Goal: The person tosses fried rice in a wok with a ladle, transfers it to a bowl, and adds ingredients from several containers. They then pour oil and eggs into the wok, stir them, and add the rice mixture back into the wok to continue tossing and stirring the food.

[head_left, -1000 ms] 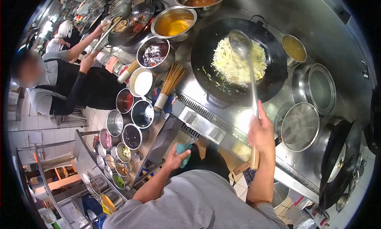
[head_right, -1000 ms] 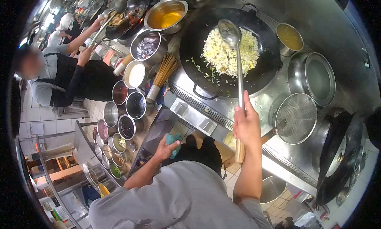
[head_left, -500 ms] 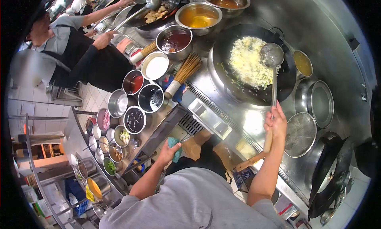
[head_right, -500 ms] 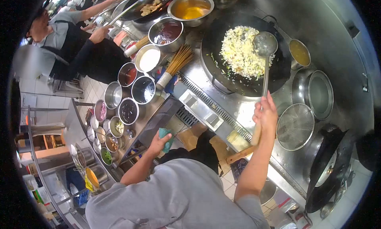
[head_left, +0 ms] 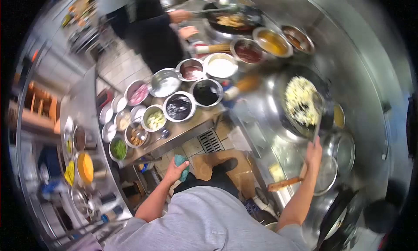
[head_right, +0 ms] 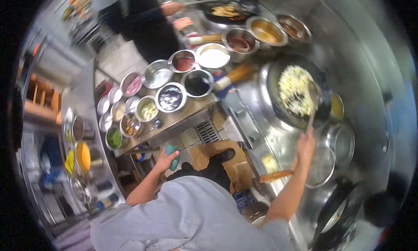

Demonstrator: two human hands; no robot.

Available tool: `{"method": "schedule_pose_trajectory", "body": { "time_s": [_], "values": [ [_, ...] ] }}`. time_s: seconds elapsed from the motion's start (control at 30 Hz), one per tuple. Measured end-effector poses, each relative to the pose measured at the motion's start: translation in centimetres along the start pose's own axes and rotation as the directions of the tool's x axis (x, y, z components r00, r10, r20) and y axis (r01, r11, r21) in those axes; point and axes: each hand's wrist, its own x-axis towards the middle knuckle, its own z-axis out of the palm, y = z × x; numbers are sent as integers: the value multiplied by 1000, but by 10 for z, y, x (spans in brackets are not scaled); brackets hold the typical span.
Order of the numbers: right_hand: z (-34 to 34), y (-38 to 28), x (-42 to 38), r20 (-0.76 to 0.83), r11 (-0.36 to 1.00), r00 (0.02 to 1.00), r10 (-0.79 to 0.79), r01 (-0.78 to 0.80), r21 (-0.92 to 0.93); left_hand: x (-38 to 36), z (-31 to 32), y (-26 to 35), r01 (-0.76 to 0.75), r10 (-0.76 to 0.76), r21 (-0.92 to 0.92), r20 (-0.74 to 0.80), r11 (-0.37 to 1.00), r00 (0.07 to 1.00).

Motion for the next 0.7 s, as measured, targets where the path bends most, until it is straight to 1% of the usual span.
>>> {"method": "schedule_pose_trajectory", "body": {
  "time_s": [0.03, 0.07, 0.1, 0.13, 0.17, 0.2, 0.23, 0.27, 0.3, 0.37, 0.4, 0.43, 0.47, 0.5, 0.53, 0.57, 0.6, 0.63, 0.67, 0.7],
  "values": [
    [-10, -6, -16, -19, 989, 996, -83, 80, -123, -10, -15, -13, 8, -8, -63, -3, 998, 1000],
    [-9, -15, -28, 10, 987, 999, -34, 35, -155, -24, -34, -28, 17, -21, -133, -27, 991, 999],
    [-3, -15, -34, 40, 978, 999, -15, 23, -209, -39, -49, -41, 22, -33, -141, -76, 990, 997],
    [-3, -30, -47, 108, 974, 994, 34, -9, -227, -54, -63, -53, 39, -60, -152, -142, 988, 988],
    [18, 4, -27, 157, 929, 987, 13, 47, -368, -56, -77, -95, 50, -69, -113, -174, 992, 982],
    [26, -17, -39, 116, 833, 993, -34, 92, -546, -59, -89, -136, 70, -86, -82, -205, 994, 975],
    [31, -48, -48, 57, 708, 993, -105, 115, -697, -83, -103, -135, 119, -150, -136, -248, 984, 957],
    [48, -59, -40, 4, 736, 959, -284, 220, -640, -108, -113, -131, 162, -208, -185, -270, 969, 940],
    [64, -80, -34, -70, 754, 901, -427, 313, -577, -124, -114, -149, 158, -234, -248, -314, 956, 920],
    [98, -163, -77, 60, 679, 758, -649, 613, -404, -140, -124, -183, 114, -234, -322, -363, 940, 902],
    [134, -204, -107, 74, 690, 723, -686, 680, -247, -154, -124, -190, 71, -222, -323, -458, 944, 861],
    [174, -230, -127, 187, 613, 609, -771, 789, -40, -166, -124, -197, 81, -242, -319, -507, 944, 828],
    [201, -275, -175, 291, 491, 428, -856, 849, 195, -177, -121, -206, 95, -263, -316, -549, 944, 794],
    [212, -328, -244, 459, 504, 345, -819, 814, 288, -187, -118, -214, 112, -283, -311, -586, 944, 759],
    [256, -349, -287, 516, 561, 293, -805, 661, 499, -199, -112, -222, 80, -297, -358, -606, 930, 738],
    [266, -386, -352, 587, 509, 90, -804, 614, 603, -211, -108, -224, 80, -327, -394, -613, 915, 720],
    [278, -408, -413, 529, 401, -100, -843, 539, 740, -228, -106, -216, 81, -353, -422, -620, 903, 701],
    [268, -437, -478, 517, 327, -242, -821, 543, 773, -242, -104, -214, 84, -377, -445, -626, 891, 682],
    [285, -453, -523, 436, 227, -395, -809, 474, 851, -249, -96, -221, -21, -370, -517, -640, 856, 674],
    [299, -468, -572, 446, 293, -462, -766, 367, 883, -254, -85, -230, -128, -359, -574, -654, 809, 665]
  ]
}}
